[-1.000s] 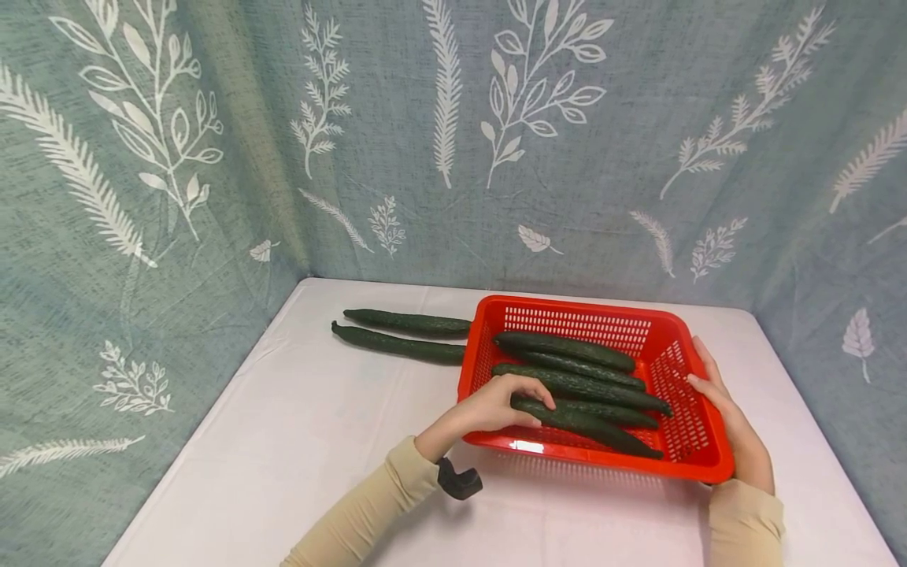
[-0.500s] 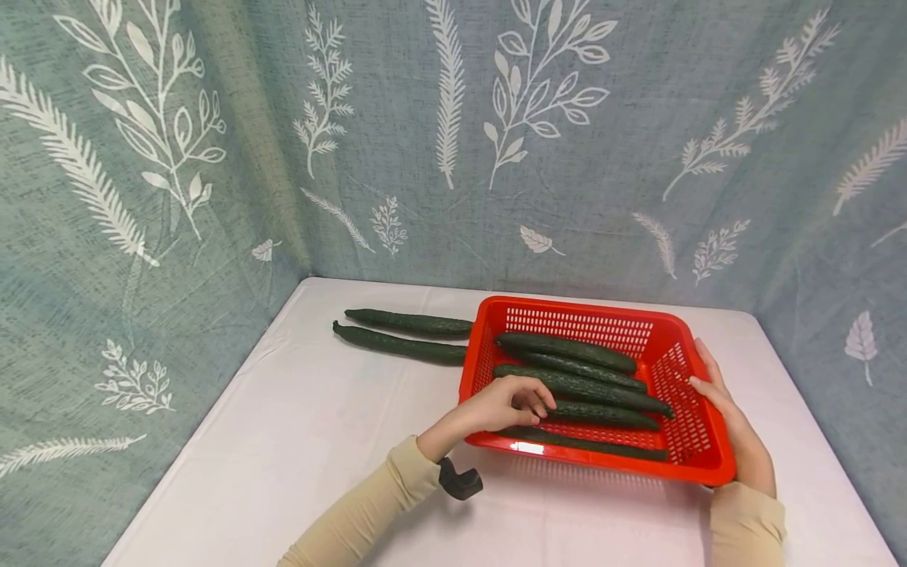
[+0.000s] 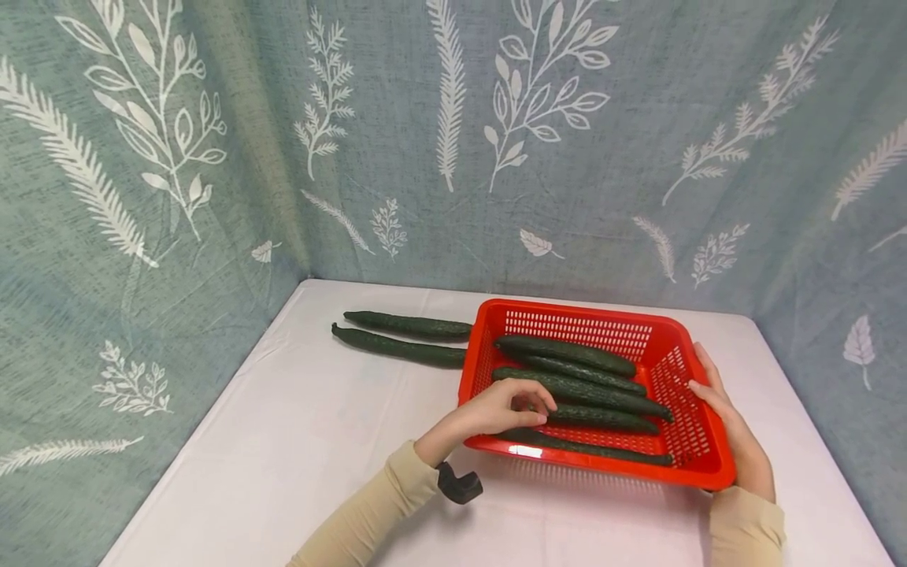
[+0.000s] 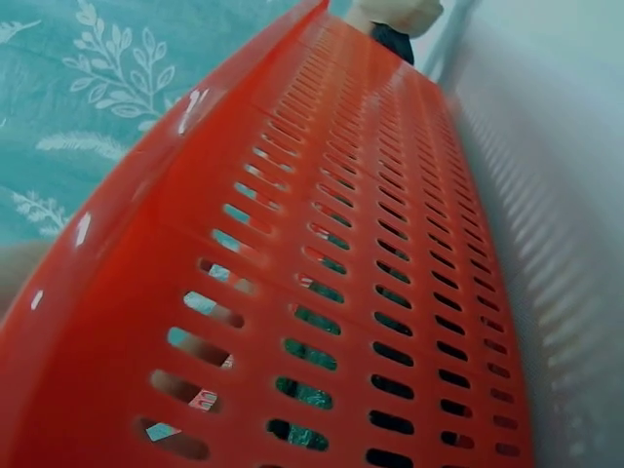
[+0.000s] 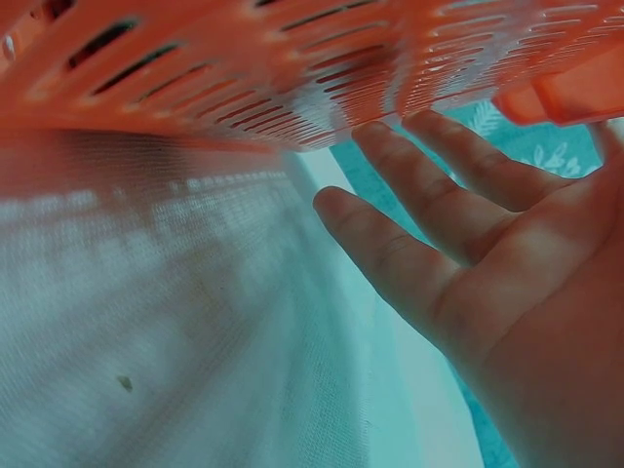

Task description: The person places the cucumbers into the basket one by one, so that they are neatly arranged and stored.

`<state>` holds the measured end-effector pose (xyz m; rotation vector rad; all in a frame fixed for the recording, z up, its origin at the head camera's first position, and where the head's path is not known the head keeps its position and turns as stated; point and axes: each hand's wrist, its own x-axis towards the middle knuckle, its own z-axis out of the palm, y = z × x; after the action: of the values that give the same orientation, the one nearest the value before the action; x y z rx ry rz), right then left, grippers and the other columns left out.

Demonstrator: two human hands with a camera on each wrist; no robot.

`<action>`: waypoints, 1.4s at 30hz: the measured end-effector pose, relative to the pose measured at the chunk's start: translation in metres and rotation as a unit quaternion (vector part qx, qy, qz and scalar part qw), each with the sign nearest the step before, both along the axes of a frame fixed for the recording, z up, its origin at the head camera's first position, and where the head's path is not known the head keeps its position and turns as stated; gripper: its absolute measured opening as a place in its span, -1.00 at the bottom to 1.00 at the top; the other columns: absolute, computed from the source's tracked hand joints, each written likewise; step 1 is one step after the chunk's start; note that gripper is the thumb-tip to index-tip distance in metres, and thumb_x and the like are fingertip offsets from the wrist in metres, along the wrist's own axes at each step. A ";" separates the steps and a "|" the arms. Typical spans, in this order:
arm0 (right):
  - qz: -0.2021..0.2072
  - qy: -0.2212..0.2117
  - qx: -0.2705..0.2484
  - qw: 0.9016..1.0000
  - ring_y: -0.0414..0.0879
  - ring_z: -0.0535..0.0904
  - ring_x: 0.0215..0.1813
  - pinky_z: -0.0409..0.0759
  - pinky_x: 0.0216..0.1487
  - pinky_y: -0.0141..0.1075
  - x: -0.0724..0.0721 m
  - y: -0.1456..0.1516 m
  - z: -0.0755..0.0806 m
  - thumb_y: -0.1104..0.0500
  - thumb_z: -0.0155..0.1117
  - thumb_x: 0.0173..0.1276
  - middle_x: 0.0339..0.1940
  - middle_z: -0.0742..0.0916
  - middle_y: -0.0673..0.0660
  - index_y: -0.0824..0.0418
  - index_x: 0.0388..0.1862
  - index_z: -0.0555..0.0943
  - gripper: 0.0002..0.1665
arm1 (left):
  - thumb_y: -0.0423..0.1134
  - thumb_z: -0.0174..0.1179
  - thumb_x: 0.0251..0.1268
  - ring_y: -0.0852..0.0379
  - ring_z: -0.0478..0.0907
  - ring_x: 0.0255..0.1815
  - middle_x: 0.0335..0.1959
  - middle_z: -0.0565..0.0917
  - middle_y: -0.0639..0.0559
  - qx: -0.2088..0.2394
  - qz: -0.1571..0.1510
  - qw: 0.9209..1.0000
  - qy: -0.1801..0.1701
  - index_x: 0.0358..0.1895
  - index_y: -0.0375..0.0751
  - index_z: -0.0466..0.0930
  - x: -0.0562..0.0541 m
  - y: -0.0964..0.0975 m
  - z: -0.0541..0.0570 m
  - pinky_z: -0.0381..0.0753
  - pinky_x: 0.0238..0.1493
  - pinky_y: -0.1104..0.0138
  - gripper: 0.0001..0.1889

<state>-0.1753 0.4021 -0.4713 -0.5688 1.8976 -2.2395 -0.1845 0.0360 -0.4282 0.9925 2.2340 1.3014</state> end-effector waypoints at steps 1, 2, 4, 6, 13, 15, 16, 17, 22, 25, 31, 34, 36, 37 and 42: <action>-0.003 0.001 0.003 1.000 -0.48 0.37 0.12 0.46 -0.06 -0.55 0.000 0.000 0.000 0.30 -0.48 0.50 0.20 0.27 -0.33 -0.28 0.49 -0.26 -0.28 | -0.32 0.18 0.25 0.30 0.53 -0.37 -0.27 0.65 0.07 0.005 -0.001 1.000 -0.001 -0.06 -0.20 0.59 0.000 0.000 0.000 0.50 -0.33 0.54 -0.80; -0.004 0.002 0.004 1.000 -0.49 0.37 0.12 0.46 -0.06 -0.56 0.000 -0.001 0.000 0.31 -0.48 0.50 0.20 0.26 -0.33 -0.28 0.49 -0.26 -0.27 | -0.31 0.18 0.25 0.31 0.52 -0.37 -0.27 0.65 0.07 0.011 -0.001 1.000 -0.004 -0.06 -0.21 0.59 0.000 -0.001 0.000 0.51 -0.32 0.54 -0.79; -0.004 0.002 0.004 1.000 -0.49 0.37 0.12 0.46 -0.05 -0.56 0.000 -0.001 0.000 0.31 -0.49 0.50 0.21 0.25 -0.33 -0.28 0.48 -0.27 -0.27 | -0.30 0.18 0.26 0.32 0.52 -0.35 -0.26 0.65 0.05 0.027 -0.005 1.000 -0.010 -0.05 -0.23 0.57 0.000 -0.001 0.001 0.53 -0.28 0.53 -0.78; -0.001 0.000 -0.003 1.000 -0.48 0.37 0.12 0.47 -0.04 -0.54 0.000 -0.002 -0.001 0.31 -0.49 0.50 0.22 0.25 -0.34 -0.29 0.48 -0.26 -0.27 | -0.28 0.18 0.26 0.33 0.53 -0.30 -0.21 0.64 0.03 0.044 -0.008 0.999 -0.011 -0.03 -0.22 0.56 0.000 -0.002 0.001 0.54 -0.23 0.53 -0.76; 0.011 -0.019 -0.023 0.999 -0.44 0.39 0.13 0.50 -0.03 -0.49 0.001 0.000 0.000 0.30 -0.51 0.49 0.25 0.23 -0.31 -0.30 0.48 -0.28 -0.27 | -0.29 0.16 0.28 0.24 0.55 -0.16 -0.08 0.62 -0.16 0.106 -0.009 0.994 0.013 0.00 -0.21 0.54 -0.003 -0.009 0.006 0.55 -0.10 0.45 -0.75; 0.012 -0.023 -0.019 0.999 -0.44 0.38 0.14 0.50 -0.02 -0.49 0.002 0.001 0.000 0.29 -0.52 0.50 0.26 0.21 -0.30 -0.30 0.48 -0.30 -0.27 | -0.32 0.15 0.28 0.20 0.55 -0.18 -0.08 0.62 -0.17 0.114 -0.004 0.993 0.013 -0.01 -0.22 0.55 -0.003 -0.012 0.012 0.55 -0.14 0.43 -0.76; 0.016 -0.027 -0.021 0.999 -0.44 0.39 0.14 0.50 -0.01 -0.48 0.002 0.001 0.001 0.28 -0.52 0.50 0.26 0.20 -0.30 -0.31 0.47 -0.31 -0.27 | -0.34 0.14 0.28 0.18 0.56 -0.18 -0.09 0.62 -0.17 0.117 -0.002 0.993 0.012 -0.01 -0.23 0.55 -0.003 -0.014 0.016 0.55 -0.15 0.42 -0.77; 0.017 -0.029 -0.020 0.999 -0.44 0.38 0.14 0.50 0.00 -0.47 0.003 0.001 0.001 0.28 -0.53 0.50 0.27 0.19 -0.29 -0.32 0.47 -0.32 -0.28 | -0.35 0.14 0.29 0.16 0.56 -0.18 -0.08 0.61 -0.18 0.119 -0.002 0.993 0.010 -0.01 -0.24 0.55 -0.002 -0.015 0.019 0.55 -0.16 0.41 -0.77; 0.015 -0.010 -0.016 1.000 -0.45 0.38 0.13 0.49 -0.02 -0.50 0.002 0.001 -0.001 0.30 -0.52 0.49 0.25 0.25 -0.33 -0.29 0.48 -0.28 -0.27 | -0.39 0.12 0.29 0.07 0.56 -0.10 -0.07 0.60 -0.23 0.121 -0.011 0.993 0.015 0.00 -0.30 0.53 -0.001 -0.025 0.035 0.54 -0.13 0.38 -0.76; 0.013 0.002 -0.021 1.000 -0.45 0.39 0.13 0.49 -0.04 -0.52 0.000 0.000 -0.003 0.32 -0.51 0.48 0.24 0.30 -0.35 -0.28 0.48 -0.24 -0.27 | -0.38 0.12 0.29 0.08 0.54 -0.07 -0.06 0.60 -0.23 0.121 -0.007 0.992 0.026 0.01 -0.30 0.53 -0.002 -0.032 0.039 0.53 -0.09 0.37 -0.76; 0.018 0.004 -0.032 0.999 -0.43 0.40 0.14 0.50 -0.04 -0.50 0.000 0.001 -0.004 0.33 -0.53 0.48 0.24 0.33 -0.34 -0.28 0.48 -0.21 -0.27 | -0.33 0.13 0.30 0.11 0.51 -0.10 -0.05 0.60 -0.15 0.123 0.010 0.991 0.051 0.00 -0.25 0.53 -0.011 -0.044 0.036 0.52 -0.08 0.35 -0.76; 0.010 -0.004 -0.023 1.000 -0.44 0.40 0.13 0.49 -0.04 -0.50 0.001 0.001 -0.003 0.31 -0.51 0.49 0.24 0.30 -0.35 -0.29 0.48 -0.24 -0.27 | -0.28 0.14 0.30 0.15 0.51 -0.10 -0.05 0.61 -0.06 0.126 0.023 0.990 0.063 0.00 -0.16 0.54 -0.021 -0.050 0.023 0.51 -0.05 0.32 -0.77; 0.004 -0.009 -0.017 1.000 -0.45 0.40 0.13 0.50 -0.04 -0.50 0.000 0.000 -0.002 0.30 -0.50 0.49 0.23 0.28 -0.35 -0.29 0.48 -0.26 -0.28 | -0.25 0.14 0.30 0.21 0.51 -0.12 -0.07 0.61 0.00 0.126 0.037 0.988 0.075 0.00 -0.10 0.54 -0.027 -0.054 0.014 0.50 -0.04 0.31 -0.78; 0.003 -0.013 -0.017 1.000 -0.45 0.40 0.13 0.50 -0.04 -0.50 0.000 0.000 -0.002 0.29 -0.50 0.49 0.23 0.27 -0.34 -0.30 0.48 -0.26 -0.28 | -0.23 0.15 0.30 0.25 0.51 -0.12 -0.08 0.61 0.02 0.125 0.044 0.988 0.083 -0.01 -0.09 0.54 -0.030 -0.056 0.010 0.50 -0.03 0.32 -0.78; 0.004 -0.004 -0.026 1.000 -0.45 0.40 0.13 0.50 -0.03 -0.51 -0.001 0.000 -0.003 0.31 -0.50 0.48 0.23 0.27 -0.34 -0.29 0.48 -0.22 -0.28 | -0.30 0.15 0.28 0.12 0.53 -0.12 -0.08 0.62 -0.10 0.125 0.071 0.985 0.100 -0.01 -0.23 0.54 -0.027 -0.068 0.020 0.50 0.00 0.14 -0.76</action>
<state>-0.1761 0.4021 -0.4746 -0.5719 1.8355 -2.2887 -0.2117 -0.0319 -0.4086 1.1111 2.3672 1.6445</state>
